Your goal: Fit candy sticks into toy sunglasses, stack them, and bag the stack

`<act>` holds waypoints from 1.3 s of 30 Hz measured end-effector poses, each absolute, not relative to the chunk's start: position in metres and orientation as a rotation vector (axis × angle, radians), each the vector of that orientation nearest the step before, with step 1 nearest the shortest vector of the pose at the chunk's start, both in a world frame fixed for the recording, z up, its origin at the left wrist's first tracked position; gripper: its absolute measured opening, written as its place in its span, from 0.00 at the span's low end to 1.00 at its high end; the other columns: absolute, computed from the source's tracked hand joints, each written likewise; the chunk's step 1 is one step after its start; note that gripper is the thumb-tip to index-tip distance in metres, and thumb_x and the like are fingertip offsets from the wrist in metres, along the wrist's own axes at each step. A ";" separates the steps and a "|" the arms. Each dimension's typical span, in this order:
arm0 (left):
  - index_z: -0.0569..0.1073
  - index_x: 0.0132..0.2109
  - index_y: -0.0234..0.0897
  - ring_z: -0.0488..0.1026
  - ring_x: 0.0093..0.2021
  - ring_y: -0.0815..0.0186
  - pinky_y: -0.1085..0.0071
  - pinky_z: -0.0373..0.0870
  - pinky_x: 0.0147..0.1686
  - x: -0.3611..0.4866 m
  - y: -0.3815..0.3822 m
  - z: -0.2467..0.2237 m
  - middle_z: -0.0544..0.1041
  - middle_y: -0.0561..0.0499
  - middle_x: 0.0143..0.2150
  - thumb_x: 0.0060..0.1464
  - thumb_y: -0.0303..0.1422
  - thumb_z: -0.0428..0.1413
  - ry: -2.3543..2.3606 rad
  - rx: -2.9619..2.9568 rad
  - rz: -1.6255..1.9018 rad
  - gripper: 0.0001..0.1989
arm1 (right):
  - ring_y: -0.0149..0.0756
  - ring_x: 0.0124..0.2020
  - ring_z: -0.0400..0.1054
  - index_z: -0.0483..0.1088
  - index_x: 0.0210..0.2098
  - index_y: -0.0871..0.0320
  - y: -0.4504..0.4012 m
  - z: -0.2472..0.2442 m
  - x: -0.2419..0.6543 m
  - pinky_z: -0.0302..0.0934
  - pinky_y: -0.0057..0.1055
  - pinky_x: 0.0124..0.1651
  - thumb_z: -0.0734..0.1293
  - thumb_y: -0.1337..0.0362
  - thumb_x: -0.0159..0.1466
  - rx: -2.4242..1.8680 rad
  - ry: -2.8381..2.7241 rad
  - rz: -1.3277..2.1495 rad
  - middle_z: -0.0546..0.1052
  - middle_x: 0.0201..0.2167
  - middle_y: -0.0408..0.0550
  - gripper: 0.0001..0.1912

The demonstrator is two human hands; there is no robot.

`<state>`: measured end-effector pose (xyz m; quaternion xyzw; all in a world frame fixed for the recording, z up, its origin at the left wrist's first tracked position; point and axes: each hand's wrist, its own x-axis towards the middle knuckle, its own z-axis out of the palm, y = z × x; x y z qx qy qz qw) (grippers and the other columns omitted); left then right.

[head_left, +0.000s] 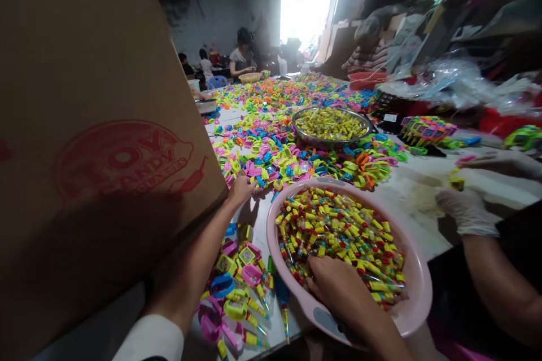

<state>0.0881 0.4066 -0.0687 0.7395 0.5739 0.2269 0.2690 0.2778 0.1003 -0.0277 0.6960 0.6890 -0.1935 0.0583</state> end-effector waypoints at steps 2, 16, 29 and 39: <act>0.80 0.52 0.34 0.81 0.45 0.59 0.60 0.83 0.45 0.092 0.413 -0.068 0.82 0.48 0.49 0.70 0.42 0.65 1.546 1.891 0.644 0.15 | 0.55 0.47 0.84 0.82 0.42 0.61 0.100 -0.029 0.277 0.57 0.35 0.38 0.67 0.71 0.69 2.144 2.089 -0.599 0.88 0.44 0.61 0.10; 0.81 0.39 0.35 0.66 0.26 0.72 0.75 0.61 0.25 0.042 0.255 0.001 0.72 0.55 0.29 0.45 0.61 0.72 1.112 1.315 1.096 0.32 | 0.50 0.55 0.78 0.64 0.66 0.58 0.098 -0.045 0.292 0.68 0.44 0.58 0.53 0.63 0.80 2.421 2.709 -1.017 0.82 0.54 0.61 0.19; 0.88 0.41 0.42 0.86 0.38 0.60 0.68 0.84 0.39 0.029 0.045 0.026 0.88 0.48 0.40 0.64 0.34 0.67 1.015 1.777 1.342 0.04 | 0.40 0.48 0.77 0.74 0.56 0.52 -0.006 0.031 0.231 0.71 0.33 0.53 0.60 0.59 0.83 2.390 3.192 -1.057 0.79 0.47 0.49 0.11; 0.81 0.46 0.41 0.86 0.40 0.64 0.72 0.85 0.47 0.017 -0.036 0.039 0.86 0.50 0.41 0.67 0.23 0.63 0.845 2.214 1.627 0.07 | 0.38 0.44 0.80 0.75 0.55 0.52 -0.087 0.038 0.203 0.73 0.29 0.48 0.65 0.60 0.81 2.322 3.277 -1.082 0.83 0.46 0.48 0.08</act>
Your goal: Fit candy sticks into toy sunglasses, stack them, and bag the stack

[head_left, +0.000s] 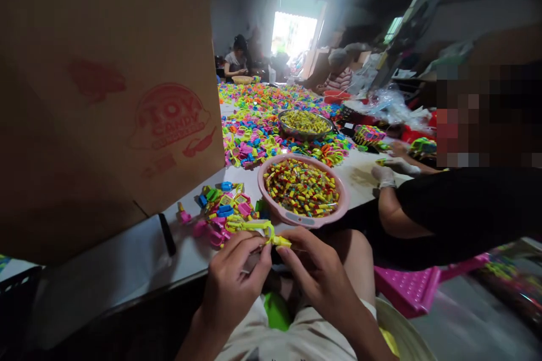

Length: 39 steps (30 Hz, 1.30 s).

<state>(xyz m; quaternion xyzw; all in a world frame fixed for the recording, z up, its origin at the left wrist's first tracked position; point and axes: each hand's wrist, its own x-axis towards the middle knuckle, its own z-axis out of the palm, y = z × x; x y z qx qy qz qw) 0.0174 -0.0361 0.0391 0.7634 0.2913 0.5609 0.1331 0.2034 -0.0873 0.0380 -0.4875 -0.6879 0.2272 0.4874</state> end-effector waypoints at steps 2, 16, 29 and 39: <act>0.79 0.47 0.41 0.86 0.42 0.65 0.72 0.84 0.49 0.014 -0.045 0.035 0.86 0.50 0.41 0.67 0.22 0.62 0.815 2.273 1.614 0.08 | 0.36 0.43 0.79 0.74 0.54 0.52 -0.099 0.042 0.202 0.71 0.29 0.48 0.63 0.61 0.82 -1.223 -1.752 0.594 0.82 0.45 0.46 0.08; 0.79 0.53 0.36 0.87 0.46 0.60 0.65 0.84 0.54 0.001 -0.066 0.001 0.88 0.44 0.45 0.67 0.20 0.62 0.696 2.523 1.524 0.11 | 0.42 0.47 0.81 0.82 0.54 0.55 -0.117 0.034 0.199 0.75 0.32 0.50 0.66 0.49 0.80 -1.278 -1.579 1.014 0.86 0.48 0.50 0.19; 0.79 0.54 0.36 0.86 0.46 0.60 0.65 0.84 0.51 -0.017 -0.087 -0.040 0.86 0.45 0.46 0.72 0.22 0.59 0.936 2.474 1.353 0.09 | 0.37 0.31 0.77 0.77 0.64 0.56 -0.119 -0.020 0.190 0.73 0.29 0.37 0.70 0.49 0.77 -1.368 -1.619 0.914 0.82 0.35 0.45 0.23; 0.77 0.55 0.34 0.84 0.41 0.60 0.64 0.83 0.45 -0.025 -0.094 -0.059 0.86 0.44 0.44 0.72 0.21 0.57 1.064 2.503 1.433 0.10 | 0.41 0.45 0.81 0.79 0.58 0.55 -0.106 -0.026 0.188 0.73 0.33 0.51 0.62 0.54 0.83 -1.297 -1.967 0.939 0.84 0.45 0.51 0.18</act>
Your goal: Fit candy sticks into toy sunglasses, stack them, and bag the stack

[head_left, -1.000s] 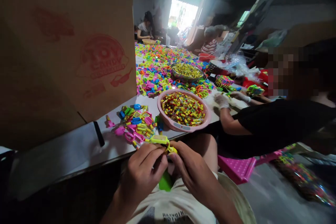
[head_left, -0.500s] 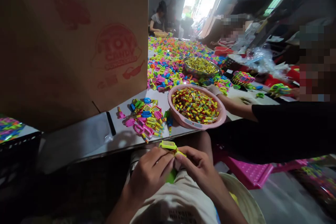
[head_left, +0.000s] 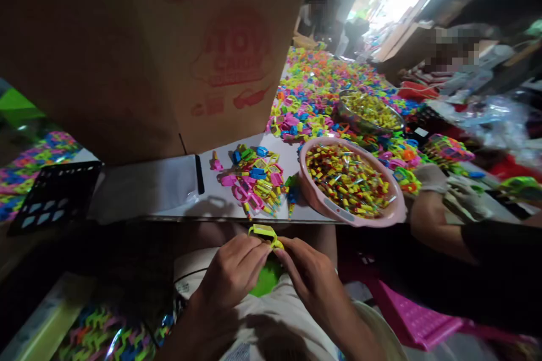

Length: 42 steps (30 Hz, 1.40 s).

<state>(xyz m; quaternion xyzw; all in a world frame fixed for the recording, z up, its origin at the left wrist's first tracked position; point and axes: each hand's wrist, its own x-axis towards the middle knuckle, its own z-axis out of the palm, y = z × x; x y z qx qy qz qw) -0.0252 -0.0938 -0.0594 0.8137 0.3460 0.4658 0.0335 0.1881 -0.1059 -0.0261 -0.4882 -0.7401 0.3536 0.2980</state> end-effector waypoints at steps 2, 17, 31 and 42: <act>0.77 0.57 0.32 0.83 0.38 0.60 0.64 0.82 0.41 -0.031 -0.096 -0.073 0.86 0.43 0.43 0.73 0.23 0.56 1.028 2.494 1.465 0.11 | 0.39 0.40 0.78 0.82 0.54 0.56 -0.099 -0.027 0.188 0.73 0.31 0.47 0.63 0.49 0.82 -1.297 -1.902 1.254 0.81 0.38 0.48 0.21; 0.79 0.54 0.35 0.85 0.40 0.62 0.67 0.81 0.43 -0.077 -0.051 -0.098 0.88 0.45 0.43 0.78 0.29 0.50 0.934 2.358 1.306 0.12 | 0.31 0.23 0.70 0.86 0.47 0.61 -0.058 -0.056 0.153 0.67 0.29 0.29 0.74 0.33 0.68 -1.443 -1.297 1.909 0.80 0.30 0.46 0.34; 0.87 0.50 0.41 0.87 0.45 0.50 0.64 0.80 0.41 -0.134 0.134 -0.107 0.90 0.45 0.46 0.62 0.52 0.59 1.997 1.836 0.992 0.22 | 0.55 0.43 0.84 0.84 0.37 0.60 0.064 -0.001 0.317 0.65 0.35 0.39 0.68 0.54 0.77 -2.377 -2.196 0.392 0.87 0.37 0.62 0.19; 0.84 0.38 0.43 0.83 0.40 0.58 0.66 0.77 0.44 -0.113 0.190 -0.057 0.86 0.49 0.37 0.63 0.48 0.59 1.677 2.185 0.866 0.16 | 0.52 0.42 0.85 0.79 0.41 0.58 0.071 -0.007 0.306 0.54 0.34 0.34 0.66 0.65 0.71 -2.322 -2.177 0.513 0.88 0.39 0.58 0.08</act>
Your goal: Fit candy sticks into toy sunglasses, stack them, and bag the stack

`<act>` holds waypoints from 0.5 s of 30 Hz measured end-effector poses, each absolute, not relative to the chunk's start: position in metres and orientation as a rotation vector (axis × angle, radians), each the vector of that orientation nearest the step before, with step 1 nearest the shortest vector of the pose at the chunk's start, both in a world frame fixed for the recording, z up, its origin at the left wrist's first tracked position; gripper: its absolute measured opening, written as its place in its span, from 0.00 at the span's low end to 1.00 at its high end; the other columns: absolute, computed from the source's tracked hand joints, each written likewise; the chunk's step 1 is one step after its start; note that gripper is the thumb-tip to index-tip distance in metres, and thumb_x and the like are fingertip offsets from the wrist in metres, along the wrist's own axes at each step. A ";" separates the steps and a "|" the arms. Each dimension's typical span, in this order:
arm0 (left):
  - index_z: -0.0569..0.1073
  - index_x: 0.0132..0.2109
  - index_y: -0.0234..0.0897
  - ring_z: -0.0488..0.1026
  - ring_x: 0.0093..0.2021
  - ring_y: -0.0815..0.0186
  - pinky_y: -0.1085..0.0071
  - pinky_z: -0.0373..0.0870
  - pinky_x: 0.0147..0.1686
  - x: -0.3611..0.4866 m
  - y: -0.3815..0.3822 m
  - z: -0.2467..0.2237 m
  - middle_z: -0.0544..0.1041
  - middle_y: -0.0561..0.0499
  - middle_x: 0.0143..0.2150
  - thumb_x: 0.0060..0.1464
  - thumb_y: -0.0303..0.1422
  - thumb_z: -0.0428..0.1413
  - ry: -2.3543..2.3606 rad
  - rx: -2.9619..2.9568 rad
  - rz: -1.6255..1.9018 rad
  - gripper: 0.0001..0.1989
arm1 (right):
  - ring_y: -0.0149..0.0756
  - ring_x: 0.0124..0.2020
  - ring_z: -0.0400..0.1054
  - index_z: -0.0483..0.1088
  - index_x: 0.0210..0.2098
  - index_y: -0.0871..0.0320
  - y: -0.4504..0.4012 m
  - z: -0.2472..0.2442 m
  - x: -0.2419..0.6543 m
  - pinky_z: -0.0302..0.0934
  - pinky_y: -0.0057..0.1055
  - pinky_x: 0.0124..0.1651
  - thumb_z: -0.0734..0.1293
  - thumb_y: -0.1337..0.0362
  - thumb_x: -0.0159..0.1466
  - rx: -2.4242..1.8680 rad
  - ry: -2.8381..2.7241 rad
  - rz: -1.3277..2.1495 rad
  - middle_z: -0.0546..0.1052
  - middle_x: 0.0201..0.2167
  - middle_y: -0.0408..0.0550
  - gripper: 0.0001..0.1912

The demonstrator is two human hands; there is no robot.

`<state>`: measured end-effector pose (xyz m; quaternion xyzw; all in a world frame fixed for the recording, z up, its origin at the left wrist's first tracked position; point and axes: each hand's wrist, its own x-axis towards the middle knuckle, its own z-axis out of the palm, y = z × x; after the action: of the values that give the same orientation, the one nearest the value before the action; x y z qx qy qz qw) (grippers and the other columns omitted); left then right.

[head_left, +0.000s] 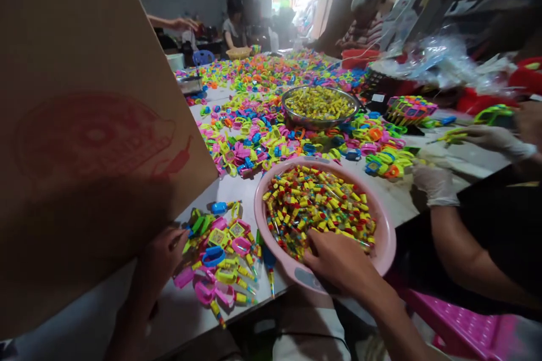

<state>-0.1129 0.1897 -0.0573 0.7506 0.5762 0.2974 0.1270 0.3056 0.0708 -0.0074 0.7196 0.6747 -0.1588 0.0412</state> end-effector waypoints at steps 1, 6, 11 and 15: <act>0.83 0.37 0.43 0.82 0.38 0.58 0.67 0.76 0.43 -0.103 0.195 -0.047 0.85 0.49 0.36 0.64 0.47 0.59 1.657 2.193 0.868 0.16 | 0.51 0.41 0.85 0.77 0.43 0.57 0.067 -0.012 0.307 0.54 0.34 0.34 0.65 0.64 0.72 2.251 2.096 -0.501 0.87 0.38 0.56 0.08; 0.86 0.41 0.40 0.82 0.40 0.58 0.66 0.75 0.44 -0.017 0.256 -0.024 0.87 0.47 0.39 0.68 0.43 0.57 1.370 2.242 0.692 0.16 | 0.47 0.29 0.82 0.69 0.47 0.52 0.050 -0.045 0.311 0.60 0.33 0.31 0.61 0.58 0.76 2.563 2.374 -0.707 0.83 0.29 0.46 0.07; 0.82 0.48 0.35 0.81 0.49 0.58 0.56 0.79 0.55 0.061 0.356 -0.054 0.85 0.44 0.49 0.70 0.39 0.63 1.346 2.254 0.554 0.11 | 0.46 0.27 0.82 0.70 0.53 0.50 0.044 -0.060 0.299 0.64 0.34 0.27 0.61 0.53 0.80 2.793 2.592 -0.532 0.85 0.33 0.47 0.11; 0.78 0.58 0.36 0.81 0.53 0.56 0.52 0.82 0.54 0.082 0.405 -0.073 0.81 0.43 0.57 0.71 0.43 0.64 1.385 2.226 0.474 0.18 | 0.44 0.25 0.81 0.71 0.53 0.49 0.039 -0.062 0.291 0.69 0.33 0.28 0.62 0.52 0.80 2.861 2.669 -0.564 0.84 0.32 0.46 0.11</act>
<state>0.0818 0.4047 -0.0727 0.8119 0.5050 0.1730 0.2363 0.2906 0.0386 -0.0623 0.6651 0.6204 -0.1310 -0.3945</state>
